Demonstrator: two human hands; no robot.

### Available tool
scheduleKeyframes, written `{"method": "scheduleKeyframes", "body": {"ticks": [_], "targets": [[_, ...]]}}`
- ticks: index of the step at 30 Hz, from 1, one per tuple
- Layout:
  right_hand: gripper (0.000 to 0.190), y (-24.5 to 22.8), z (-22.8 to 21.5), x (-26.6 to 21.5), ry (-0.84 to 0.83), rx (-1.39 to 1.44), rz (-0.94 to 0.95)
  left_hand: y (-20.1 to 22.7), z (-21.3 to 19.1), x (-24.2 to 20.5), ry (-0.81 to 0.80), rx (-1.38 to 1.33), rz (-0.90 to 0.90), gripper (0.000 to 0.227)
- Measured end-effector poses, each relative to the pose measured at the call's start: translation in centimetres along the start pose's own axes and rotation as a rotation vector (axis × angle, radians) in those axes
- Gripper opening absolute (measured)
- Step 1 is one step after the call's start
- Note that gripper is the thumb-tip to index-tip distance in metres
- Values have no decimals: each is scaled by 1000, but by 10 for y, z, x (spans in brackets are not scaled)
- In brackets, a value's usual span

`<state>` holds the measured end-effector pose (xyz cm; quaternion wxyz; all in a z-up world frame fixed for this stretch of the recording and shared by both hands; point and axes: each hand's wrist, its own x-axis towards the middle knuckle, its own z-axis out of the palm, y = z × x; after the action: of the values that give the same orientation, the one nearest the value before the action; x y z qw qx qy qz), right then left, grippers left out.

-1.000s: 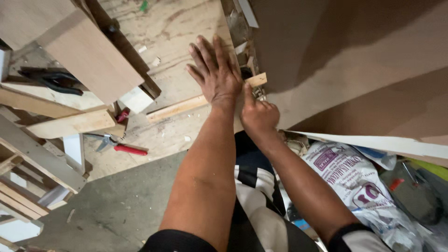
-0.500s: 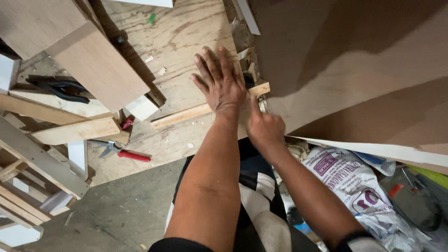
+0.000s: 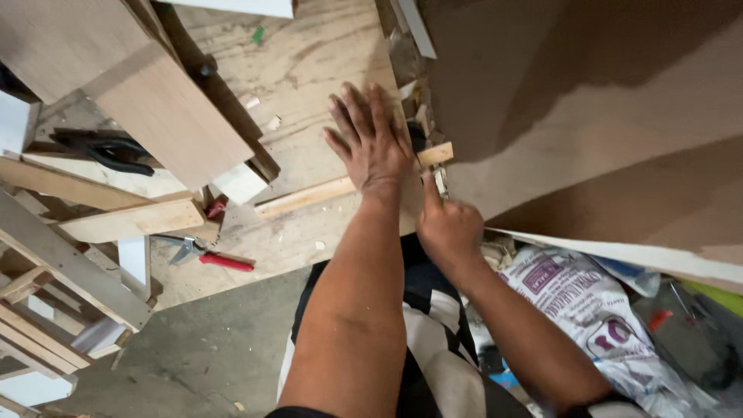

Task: The person assembles a small wooden crate using wooden slats and scraps. They align the wood pieces by hand, secure them with nails, and use a hammer to drive the nails into the joints while working over a cluttered workshop floor.

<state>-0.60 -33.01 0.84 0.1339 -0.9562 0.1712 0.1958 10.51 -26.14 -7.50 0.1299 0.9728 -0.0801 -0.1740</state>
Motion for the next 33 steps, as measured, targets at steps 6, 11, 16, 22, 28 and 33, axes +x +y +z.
{"method": "scheduleKeyframes", "body": {"ticks": [6,11,16,22,28,33], "targets": [[62,-4,19,18,96,-45,-31,-1,5,-13,-10,-6,-20,64],[70,-6,3,-1,67,-62,-38,-2,6,-4,41,-1,13,64],[50,-8,16,13,104,-7,21,-3,6,-5,-19,6,3,65],[18,-14,24,13,106,12,141,-4,6,-5,-27,16,2,65],[35,-21,-6,-8,-185,-89,214,-3,-7,-2,-178,89,3,67],[43,-27,-10,-9,-156,-73,257,3,-16,-1,-251,107,-35,69]]}}
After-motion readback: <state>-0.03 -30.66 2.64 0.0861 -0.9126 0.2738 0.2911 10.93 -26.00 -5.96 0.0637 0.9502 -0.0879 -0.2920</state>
